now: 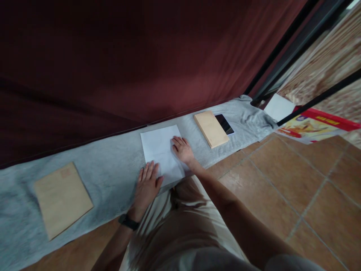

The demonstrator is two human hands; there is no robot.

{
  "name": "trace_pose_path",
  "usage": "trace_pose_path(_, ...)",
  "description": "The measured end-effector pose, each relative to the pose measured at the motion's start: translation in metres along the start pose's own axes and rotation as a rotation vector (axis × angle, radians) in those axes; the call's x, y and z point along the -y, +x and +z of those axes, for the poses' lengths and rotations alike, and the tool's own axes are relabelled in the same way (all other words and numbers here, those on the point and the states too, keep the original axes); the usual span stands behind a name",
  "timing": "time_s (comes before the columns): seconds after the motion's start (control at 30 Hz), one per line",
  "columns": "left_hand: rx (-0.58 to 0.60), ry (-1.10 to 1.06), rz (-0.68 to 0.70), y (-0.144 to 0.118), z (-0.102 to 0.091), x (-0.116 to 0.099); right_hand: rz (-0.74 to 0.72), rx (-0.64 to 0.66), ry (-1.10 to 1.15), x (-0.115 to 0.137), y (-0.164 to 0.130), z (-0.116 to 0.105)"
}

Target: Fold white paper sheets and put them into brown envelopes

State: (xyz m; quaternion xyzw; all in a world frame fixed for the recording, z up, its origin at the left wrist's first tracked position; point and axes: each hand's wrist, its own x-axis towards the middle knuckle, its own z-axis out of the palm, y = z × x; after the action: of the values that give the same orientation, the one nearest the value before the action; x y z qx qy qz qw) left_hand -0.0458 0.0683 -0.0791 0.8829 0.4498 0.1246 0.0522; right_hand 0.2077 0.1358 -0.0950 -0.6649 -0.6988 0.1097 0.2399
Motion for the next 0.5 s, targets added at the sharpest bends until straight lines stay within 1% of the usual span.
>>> trace_pose_path(0.07, 0.051, -0.008, 0.088, -0.009, -0.003, -0.004, -0.004, -0.015, 0.027, -0.002, 0.001, 0.000)
trace_pose_path(0.13, 0.074, -0.008, 0.137, -0.015, -0.004, -0.008, -0.006, -0.034, 0.054, -0.005, 0.002, 0.000)
trace_pose_path(0.33, 0.068, -0.003, 0.122, -0.014, -0.007, -0.013, -0.023, -0.039, 0.125, -0.013, 0.000, 0.000)
trace_pose_path(0.5, 0.067, -0.045, 0.155, -0.011, -0.011, -0.007, -0.089, -0.011, 0.156, -0.015, -0.025, -0.008)
